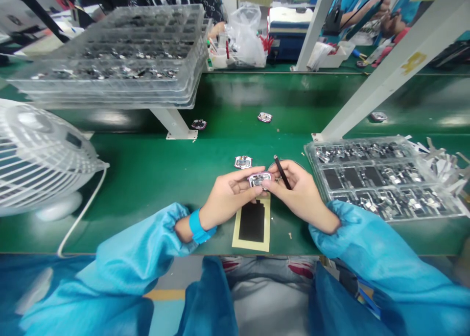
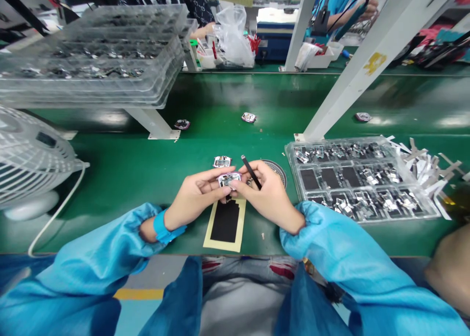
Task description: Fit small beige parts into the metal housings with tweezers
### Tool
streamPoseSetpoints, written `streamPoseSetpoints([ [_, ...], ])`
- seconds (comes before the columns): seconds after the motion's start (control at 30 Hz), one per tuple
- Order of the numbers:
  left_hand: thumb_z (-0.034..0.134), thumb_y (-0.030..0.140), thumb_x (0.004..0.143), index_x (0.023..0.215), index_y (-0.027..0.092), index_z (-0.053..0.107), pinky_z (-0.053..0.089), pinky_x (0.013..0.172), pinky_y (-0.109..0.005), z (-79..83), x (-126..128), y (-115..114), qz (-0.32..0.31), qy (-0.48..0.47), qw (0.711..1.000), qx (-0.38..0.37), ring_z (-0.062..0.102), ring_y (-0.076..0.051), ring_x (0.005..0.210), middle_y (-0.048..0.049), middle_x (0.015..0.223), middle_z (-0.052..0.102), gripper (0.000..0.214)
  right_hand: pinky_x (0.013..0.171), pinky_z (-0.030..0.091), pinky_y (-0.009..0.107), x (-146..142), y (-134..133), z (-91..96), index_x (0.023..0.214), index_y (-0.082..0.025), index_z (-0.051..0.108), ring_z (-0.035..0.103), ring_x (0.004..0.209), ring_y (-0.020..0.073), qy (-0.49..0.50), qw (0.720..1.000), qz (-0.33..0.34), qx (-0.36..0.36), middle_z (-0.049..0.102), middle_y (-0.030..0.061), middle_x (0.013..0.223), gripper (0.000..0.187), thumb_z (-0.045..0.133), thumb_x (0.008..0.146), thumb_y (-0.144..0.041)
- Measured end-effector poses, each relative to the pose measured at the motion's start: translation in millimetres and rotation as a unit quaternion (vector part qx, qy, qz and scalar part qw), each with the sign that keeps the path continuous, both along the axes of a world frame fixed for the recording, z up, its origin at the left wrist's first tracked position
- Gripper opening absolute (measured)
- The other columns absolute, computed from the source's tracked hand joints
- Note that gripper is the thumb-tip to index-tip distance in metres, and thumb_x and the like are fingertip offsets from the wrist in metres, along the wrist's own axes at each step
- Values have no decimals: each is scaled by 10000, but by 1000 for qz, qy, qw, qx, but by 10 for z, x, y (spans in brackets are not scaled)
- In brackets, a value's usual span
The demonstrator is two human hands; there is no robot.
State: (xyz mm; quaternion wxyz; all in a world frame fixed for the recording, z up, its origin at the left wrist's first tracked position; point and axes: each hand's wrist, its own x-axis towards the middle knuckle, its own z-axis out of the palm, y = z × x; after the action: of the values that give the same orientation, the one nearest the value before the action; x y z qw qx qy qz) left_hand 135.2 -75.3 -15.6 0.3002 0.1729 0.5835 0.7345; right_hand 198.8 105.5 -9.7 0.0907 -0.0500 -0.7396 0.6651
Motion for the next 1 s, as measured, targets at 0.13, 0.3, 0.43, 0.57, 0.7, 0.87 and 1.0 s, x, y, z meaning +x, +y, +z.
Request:
streamPoseSetpoints([
  [0.13,827,224,800,1295,164,690,620,703,-257,33,-3,1,-6,-9,1000,18,746,-192,859,-125,1189,741,517,772,617,310,-2,-2,-8,1007,-217,645,681,856,172,1,1000,14,-11,689,35,930,355,839,778,-407],
  [0.3,740,183,860,1275,179,719,586,720,-235,65,-13,-22,-27,-53,997,44,714,-147,778,-95,1031,771,415,749,602,315,5,18,-28,991,-208,680,689,861,184,0,1000,10,10,712,51,953,292,817,806,-388],
  [0.43,712,199,873,1240,175,741,583,721,-242,64,-22,-22,-28,-71,995,58,690,-128,728,-99,1048,762,369,742,593,319,2,-1,-23,973,-211,671,686,845,186,-4,1000,-3,19,712,48,933,282,809,811,-397],
  [0.57,784,231,836,1216,190,741,592,672,-224,6,13,38,7,18,999,30,687,-125,766,-102,1147,732,384,733,590,320,-18,-26,-29,976,-213,651,680,794,178,-4,1000,9,-1,697,30,880,338,817,795,-446],
  [0.7,771,279,847,1206,207,733,610,705,-229,-63,60,87,42,103,994,25,710,-187,979,-113,1285,635,369,678,551,305,-37,-16,-29,899,-201,649,641,736,168,-6,1000,12,21,674,25,829,382,815,781,-525],
  [0.87,684,286,911,1239,180,707,593,864,-269,-79,65,86,55,211,971,-101,703,-185,1015,-103,1227,701,346,523,384,251,-64,2,-11,789,-192,611,465,581,119,8,994,-23,105,547,-18,660,424,797,780,-573],
  [1.0,672,304,922,1193,173,721,587,912,-301,-106,90,105,75,215,969,-96,714,-192,1002,-75,1169,746,305,529,354,251,-92,-6,-7,754,-193,588,437,585,122,5,994,-17,107,523,-18,643,455,803,760,-593],
])
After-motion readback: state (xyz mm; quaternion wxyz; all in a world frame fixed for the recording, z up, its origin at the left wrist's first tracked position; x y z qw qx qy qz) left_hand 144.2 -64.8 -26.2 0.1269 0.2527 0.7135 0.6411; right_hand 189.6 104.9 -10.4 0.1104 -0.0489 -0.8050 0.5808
